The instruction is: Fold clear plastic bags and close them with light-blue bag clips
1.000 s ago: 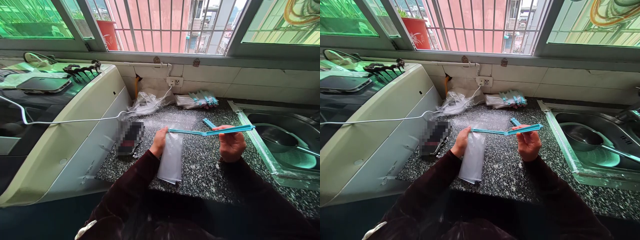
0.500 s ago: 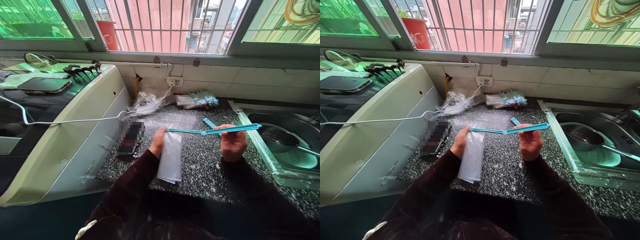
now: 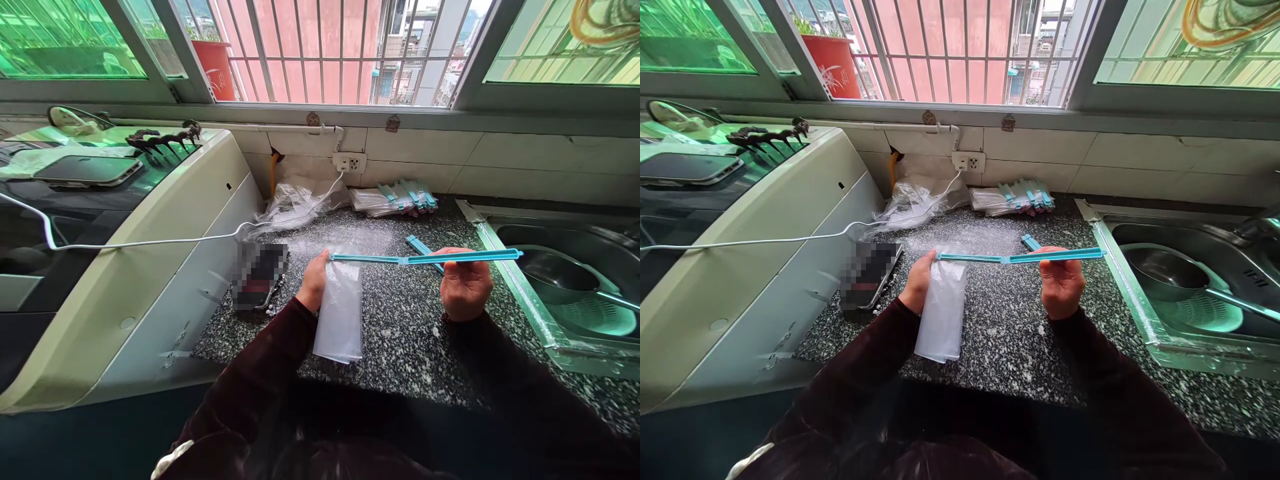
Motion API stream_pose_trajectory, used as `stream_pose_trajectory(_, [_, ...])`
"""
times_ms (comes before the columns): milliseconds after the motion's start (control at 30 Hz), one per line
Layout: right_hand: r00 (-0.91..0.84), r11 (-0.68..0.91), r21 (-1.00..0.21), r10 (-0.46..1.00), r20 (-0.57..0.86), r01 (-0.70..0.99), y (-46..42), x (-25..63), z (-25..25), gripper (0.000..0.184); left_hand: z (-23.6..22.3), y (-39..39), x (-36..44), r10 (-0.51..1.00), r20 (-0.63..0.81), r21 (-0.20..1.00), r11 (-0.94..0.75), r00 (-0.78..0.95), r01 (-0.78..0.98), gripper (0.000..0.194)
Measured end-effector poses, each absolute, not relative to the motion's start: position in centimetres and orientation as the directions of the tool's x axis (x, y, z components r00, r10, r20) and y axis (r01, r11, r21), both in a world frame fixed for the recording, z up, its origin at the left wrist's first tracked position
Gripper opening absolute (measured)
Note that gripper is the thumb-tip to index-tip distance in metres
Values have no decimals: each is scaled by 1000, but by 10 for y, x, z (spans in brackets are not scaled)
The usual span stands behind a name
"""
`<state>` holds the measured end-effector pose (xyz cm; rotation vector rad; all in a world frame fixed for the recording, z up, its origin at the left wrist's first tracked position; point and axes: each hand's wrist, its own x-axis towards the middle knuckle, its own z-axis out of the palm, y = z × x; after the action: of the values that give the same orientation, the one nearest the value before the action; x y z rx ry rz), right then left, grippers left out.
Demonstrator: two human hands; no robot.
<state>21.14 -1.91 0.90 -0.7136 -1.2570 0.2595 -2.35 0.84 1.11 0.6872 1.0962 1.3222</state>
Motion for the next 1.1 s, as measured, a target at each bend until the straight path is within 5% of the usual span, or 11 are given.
stream_pose_trajectory(333, [349, 710, -688, 612, 709, 151, -16, 212, 0, 11, 5, 13, -25, 955, -273, 873, 195, -116, -447, 24])
stream_pose_trajectory(700, [55, 631, -671, 711, 701, 389, -21, 215, 6, 26, -3, 19, -24, 943, -331, 860, 296, -13, -414, 22])
stream_pose_trajectory(867, [-169, 640, -551, 720, 673, 535, -17, 211, -2, 33, -8, 19, -24, 941, -337, 859, 312, 9, -406, 25])
stream_pose_trajectory(1100, [-209, 670, -466, 673, 709, 578, -16, 209, -4, 14, -9, 19, -25, 946, -323, 865, 302, 16, -400, 24])
